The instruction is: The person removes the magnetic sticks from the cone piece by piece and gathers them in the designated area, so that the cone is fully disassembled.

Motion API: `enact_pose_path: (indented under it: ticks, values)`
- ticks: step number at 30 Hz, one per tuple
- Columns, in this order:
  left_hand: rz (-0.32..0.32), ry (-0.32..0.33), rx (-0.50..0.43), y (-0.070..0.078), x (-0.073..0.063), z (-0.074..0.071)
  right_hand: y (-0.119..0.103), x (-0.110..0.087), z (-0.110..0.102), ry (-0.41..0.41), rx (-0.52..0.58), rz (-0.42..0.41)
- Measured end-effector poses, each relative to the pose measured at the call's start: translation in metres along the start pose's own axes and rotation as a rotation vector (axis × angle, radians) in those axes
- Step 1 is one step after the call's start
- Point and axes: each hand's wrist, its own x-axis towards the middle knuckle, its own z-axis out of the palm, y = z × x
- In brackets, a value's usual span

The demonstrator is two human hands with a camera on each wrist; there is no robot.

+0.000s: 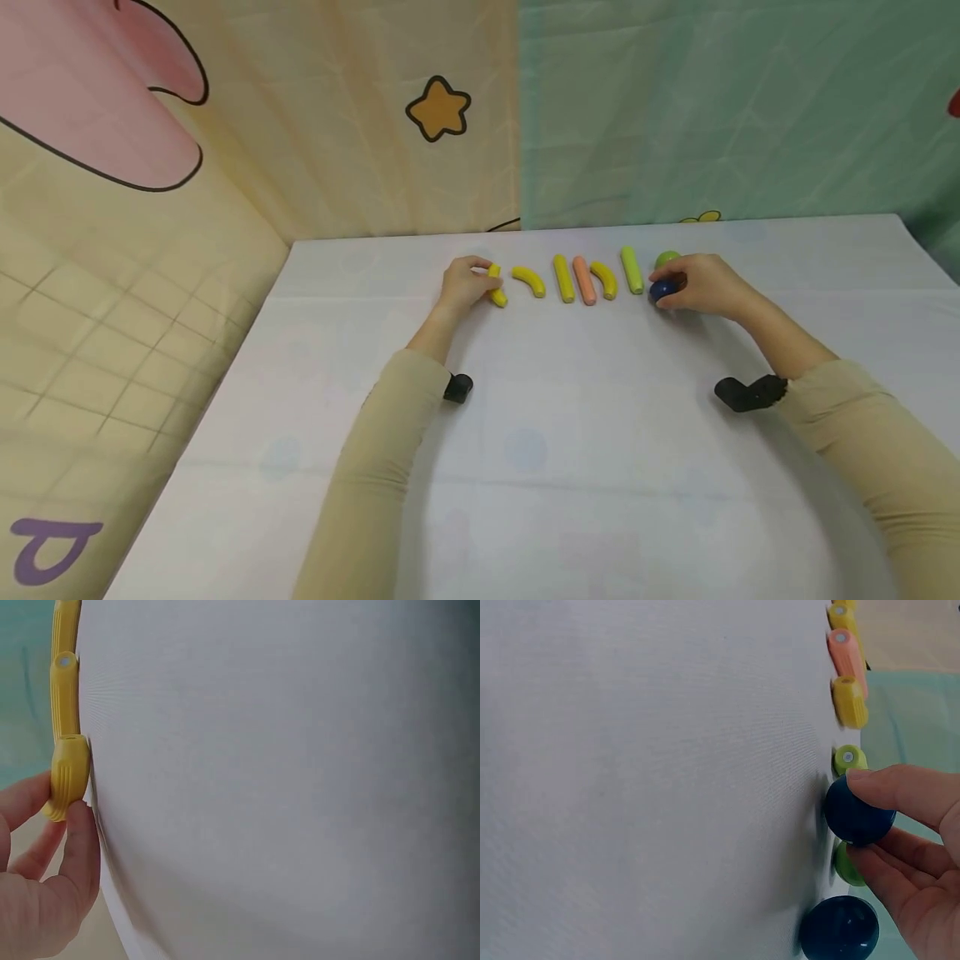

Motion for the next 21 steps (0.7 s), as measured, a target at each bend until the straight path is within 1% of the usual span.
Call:
enact_pose_path:
  ticks: [4, 8, 17, 21]
  values:
    - [-0.002, 0.013, -0.009, 0.0011, 0.001, 0.0016, 0.0007, 0.0003, 0.0003, -0.006, -0.014, -0.007]
    - [-0.004, 0.019, -0.022, 0.003, 0.0005, 0.0018, 0.0004, -0.0002, -0.0013, 0.005, -0.016, -0.009]
    - [-0.01, 0.024, 0.008, 0.0064, 0.0012, 0.0036, 0.0023, 0.0006, -0.0037, 0.011, 0.001, 0.011]
    - [0.004, 0.033, 0.031, 0.0065, 0.0015, 0.0045, 0.0039, 0.0006, -0.0039, 0.022, -0.005, 0.004]
